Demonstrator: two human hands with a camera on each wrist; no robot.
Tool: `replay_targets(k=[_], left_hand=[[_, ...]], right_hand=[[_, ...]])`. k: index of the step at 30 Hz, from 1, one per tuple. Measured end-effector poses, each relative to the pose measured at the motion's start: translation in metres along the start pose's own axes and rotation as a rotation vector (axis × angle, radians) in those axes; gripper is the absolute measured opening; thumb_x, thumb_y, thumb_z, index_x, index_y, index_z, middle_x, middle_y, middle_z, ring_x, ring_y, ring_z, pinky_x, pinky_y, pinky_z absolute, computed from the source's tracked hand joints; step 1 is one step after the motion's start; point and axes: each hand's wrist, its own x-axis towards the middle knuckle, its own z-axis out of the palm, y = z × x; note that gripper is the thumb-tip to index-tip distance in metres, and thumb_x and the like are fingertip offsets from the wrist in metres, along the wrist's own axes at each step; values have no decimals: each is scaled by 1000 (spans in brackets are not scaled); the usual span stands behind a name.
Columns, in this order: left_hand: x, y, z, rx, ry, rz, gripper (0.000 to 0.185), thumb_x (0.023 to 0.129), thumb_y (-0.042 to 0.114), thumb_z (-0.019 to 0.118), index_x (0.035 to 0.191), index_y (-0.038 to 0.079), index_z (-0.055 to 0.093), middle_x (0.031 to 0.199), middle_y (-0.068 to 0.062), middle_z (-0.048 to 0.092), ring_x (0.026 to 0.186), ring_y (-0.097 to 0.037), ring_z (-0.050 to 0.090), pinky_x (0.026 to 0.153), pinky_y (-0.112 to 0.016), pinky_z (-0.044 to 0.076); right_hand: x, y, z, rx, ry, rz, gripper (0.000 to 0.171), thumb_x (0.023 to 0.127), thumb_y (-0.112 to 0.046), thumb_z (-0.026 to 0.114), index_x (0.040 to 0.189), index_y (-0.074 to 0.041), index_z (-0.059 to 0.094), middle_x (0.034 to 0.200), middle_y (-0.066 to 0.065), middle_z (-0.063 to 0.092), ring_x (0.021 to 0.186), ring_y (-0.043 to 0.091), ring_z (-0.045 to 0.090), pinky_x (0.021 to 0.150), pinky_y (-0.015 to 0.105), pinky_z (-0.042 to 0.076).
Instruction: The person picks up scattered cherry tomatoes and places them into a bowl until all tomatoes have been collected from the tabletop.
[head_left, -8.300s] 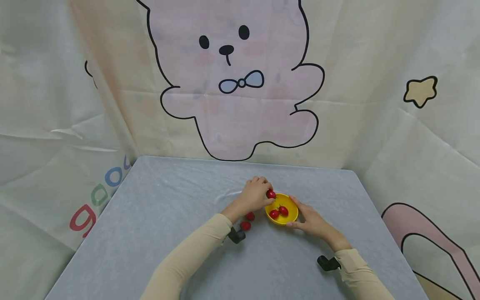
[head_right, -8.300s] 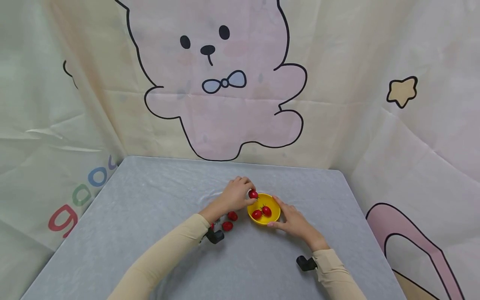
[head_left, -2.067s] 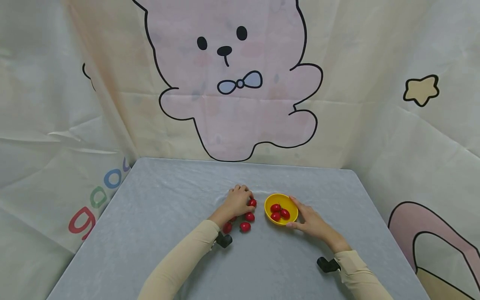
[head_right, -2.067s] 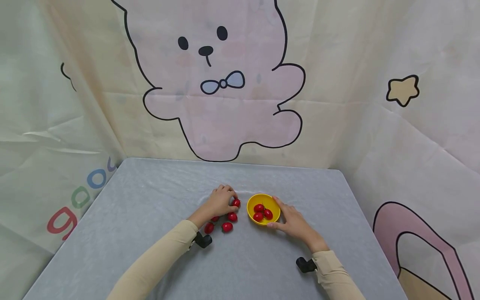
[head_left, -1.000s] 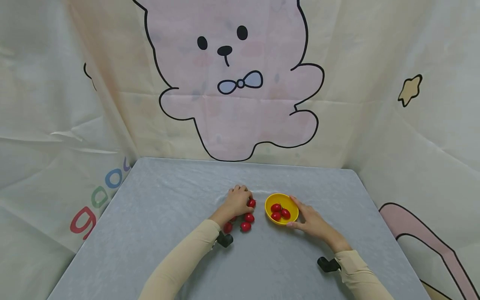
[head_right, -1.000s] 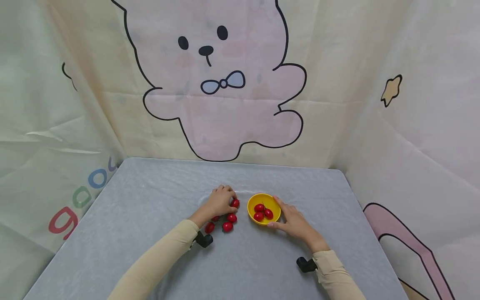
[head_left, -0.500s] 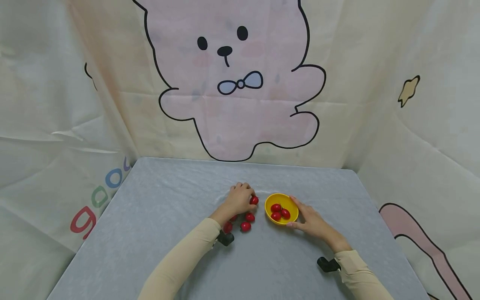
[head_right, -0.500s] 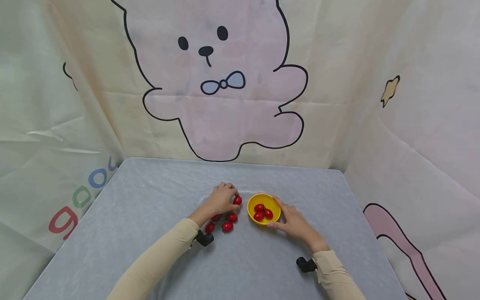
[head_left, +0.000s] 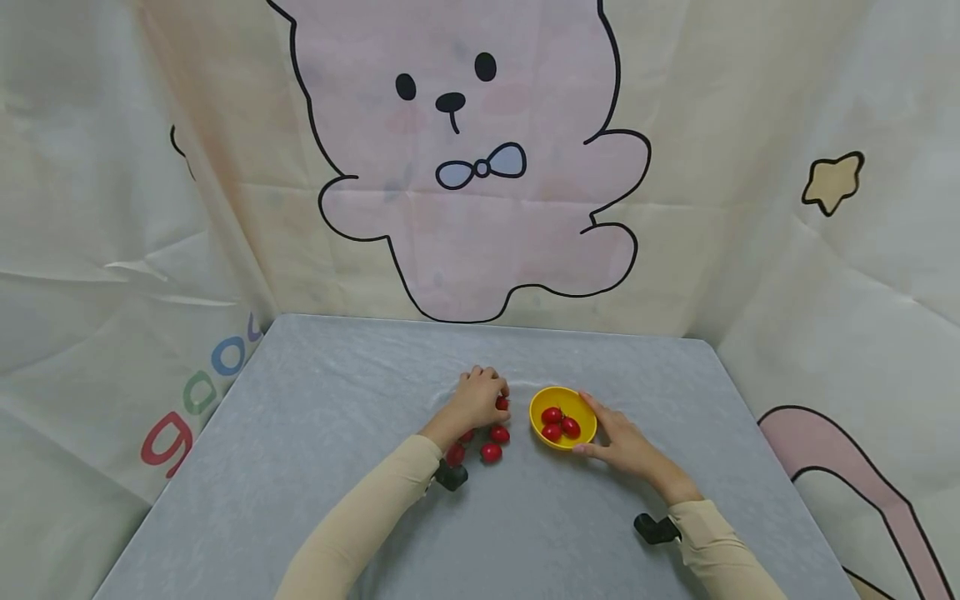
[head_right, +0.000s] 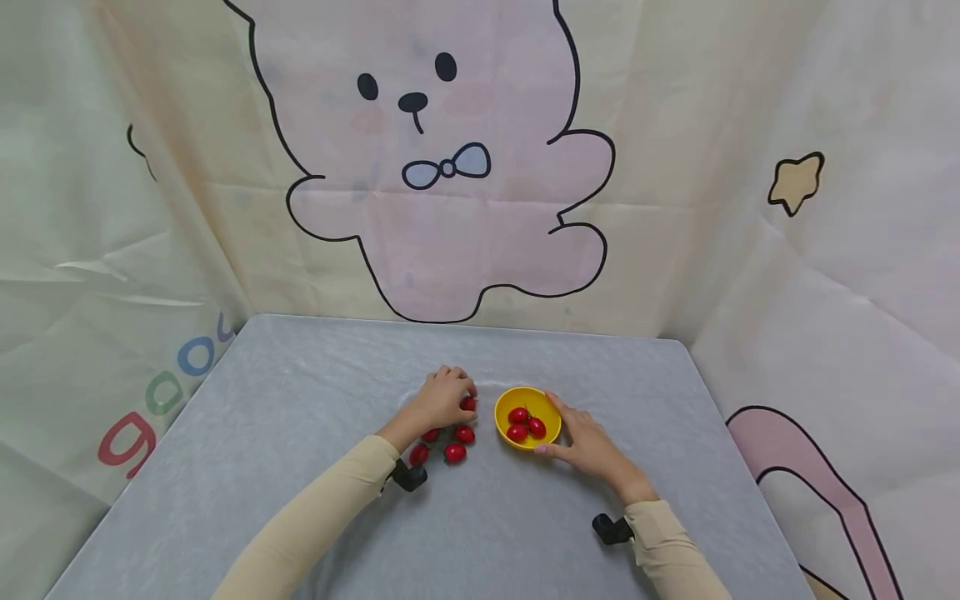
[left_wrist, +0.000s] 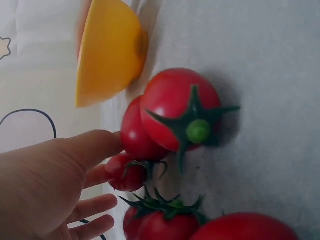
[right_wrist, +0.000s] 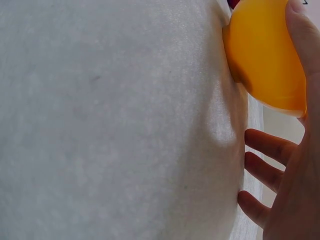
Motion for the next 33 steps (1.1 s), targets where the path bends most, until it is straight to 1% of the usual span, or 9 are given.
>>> replay_targets(k=[4, 7, 10, 12, 15, 18, 21, 26, 33], left_hand=[[0, -3, 3, -1, -1, -15, 38, 84, 45, 75, 114, 22, 67, 126, -4, 59, 115, -25, 48, 100, -48, 41], [0, -5, 5, 11, 10, -40, 43, 83, 46, 76, 116, 20, 66, 124, -6, 58, 113, -26, 48, 100, -48, 41], [0, -5, 6, 23, 16, -70, 44, 81, 48, 77, 112, 19, 66, 120, -6, 58, 111, -27, 48, 99, -49, 41], [-1, -5, 7, 22, 23, -83, 42, 80, 48, 78, 107, 19, 67, 116, -5, 59, 107, -27, 49, 97, -48, 42], [-1, -5, 7, 28, 27, -78, 38, 80, 48, 78, 102, 19, 69, 112, -5, 59, 103, -26, 49, 94, -47, 42], [-2, -5, 6, 34, 39, -67, 36, 80, 47, 78, 101, 19, 70, 111, -4, 59, 101, -25, 49, 92, -45, 42], [-4, -4, 5, 44, 37, -67, 36, 79, 46, 78, 101, 19, 70, 112, -4, 59, 102, -24, 49, 92, -45, 42], [-6, -4, 6, 55, 3, -88, 41, 78, 47, 80, 105, 18, 69, 115, -6, 60, 106, -26, 50, 95, -48, 42], [-6, -4, 6, 55, 27, -80, 39, 80, 46, 79, 105, 18, 70, 113, -6, 60, 105, -26, 50, 95, -48, 42]], right_hand=[[-1, -1, 0, 1, 3, 2, 99, 83, -61, 69, 159, -23, 18, 160, 17, 33, 131, 39, 46, 107, 64, 37], [-1, -1, 1, -2, 3, 5, 99, 83, -62, 68, 159, -24, 18, 160, 17, 33, 131, 39, 46, 107, 64, 37], [-1, -1, 1, -1, 4, 4, 99, 83, -62, 68, 159, -24, 17, 160, 17, 33, 132, 40, 45, 107, 65, 36], [-1, -1, 2, -2, 5, 2, 99, 83, -62, 68, 159, -24, 17, 160, 17, 33, 133, 40, 45, 108, 65, 36], [-1, -1, 2, -3, 6, 1, 99, 83, -61, 68, 159, -24, 17, 160, 17, 33, 133, 41, 45, 108, 65, 36], [-2, -1, 3, -5, 8, 3, 99, 83, -61, 68, 159, -24, 17, 161, 17, 32, 133, 41, 45, 108, 65, 36], [-3, -2, 3, -4, 7, 8, 100, 83, -62, 68, 159, -24, 17, 161, 17, 32, 133, 40, 45, 108, 65, 36], [-4, -3, 4, -4, 3, 8, 99, 83, -61, 68, 159, -24, 17, 160, 18, 33, 134, 41, 44, 109, 65, 35], [-5, -4, 4, 2, 11, 11, 99, 83, -60, 69, 159, -24, 17, 160, 18, 33, 132, 40, 45, 107, 65, 37]])
